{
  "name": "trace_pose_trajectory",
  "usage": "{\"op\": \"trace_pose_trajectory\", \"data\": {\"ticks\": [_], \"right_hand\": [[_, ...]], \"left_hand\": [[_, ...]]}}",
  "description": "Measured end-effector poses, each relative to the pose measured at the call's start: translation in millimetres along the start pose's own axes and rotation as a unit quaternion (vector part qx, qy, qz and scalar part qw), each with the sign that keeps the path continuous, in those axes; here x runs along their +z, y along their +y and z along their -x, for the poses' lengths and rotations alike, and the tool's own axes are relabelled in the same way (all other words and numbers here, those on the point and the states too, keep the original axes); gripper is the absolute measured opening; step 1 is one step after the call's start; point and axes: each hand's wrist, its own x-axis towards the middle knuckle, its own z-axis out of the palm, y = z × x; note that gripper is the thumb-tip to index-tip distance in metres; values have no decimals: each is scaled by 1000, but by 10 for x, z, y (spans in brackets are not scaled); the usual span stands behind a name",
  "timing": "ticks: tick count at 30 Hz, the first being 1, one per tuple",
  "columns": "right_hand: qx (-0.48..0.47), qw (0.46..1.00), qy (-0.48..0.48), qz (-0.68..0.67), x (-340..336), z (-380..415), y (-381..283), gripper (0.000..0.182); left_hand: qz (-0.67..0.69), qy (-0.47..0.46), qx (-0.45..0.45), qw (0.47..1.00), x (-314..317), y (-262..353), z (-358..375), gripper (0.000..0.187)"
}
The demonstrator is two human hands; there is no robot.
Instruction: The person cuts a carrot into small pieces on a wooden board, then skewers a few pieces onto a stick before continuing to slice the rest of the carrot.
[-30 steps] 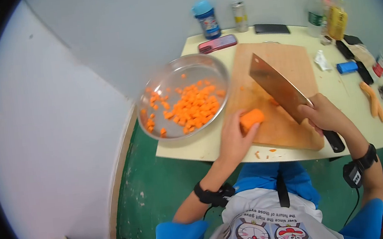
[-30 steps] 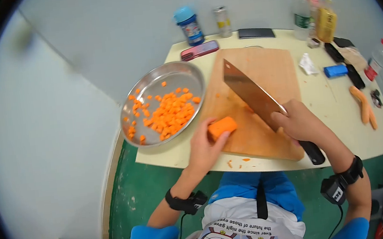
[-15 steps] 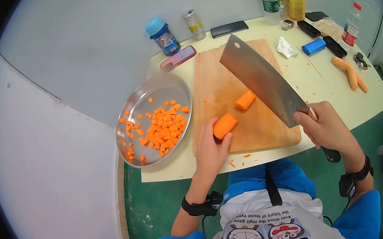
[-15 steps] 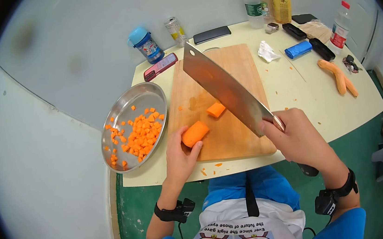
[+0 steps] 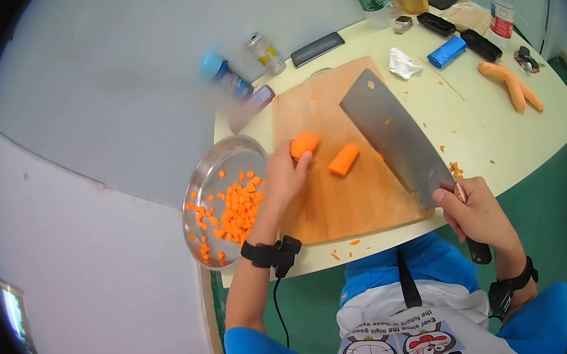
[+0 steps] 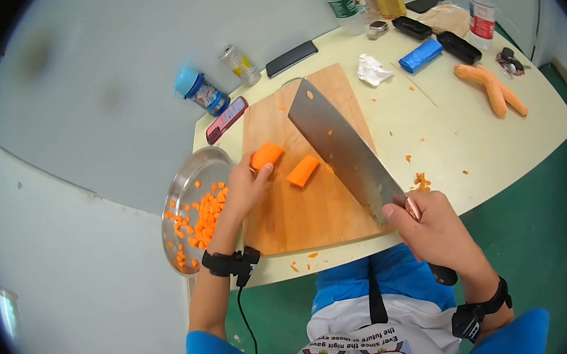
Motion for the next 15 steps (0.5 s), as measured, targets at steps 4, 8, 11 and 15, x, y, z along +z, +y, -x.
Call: {"op": "trace_pose_trajectory", "data": {"ticks": [4, 8, 11, 15], "right_hand": [[13, 1000, 9, -11, -30, 87, 56, 37], [16, 998, 21, -58, -28, 75, 137, 35], [19, 995, 23, -92, -4, 70, 163, 35], [23, 989, 33, -143, 70, 77, 165, 36]], "left_hand": [[1, -57, -6, 998, 72, -1, -99, 44], [-94, 25, 52, 994, -123, 309, -26, 51], [-18, -10, 107, 994, -129, 658, 85, 51], [-44, -124, 109, 985, 64, 756, 165, 47]]}}
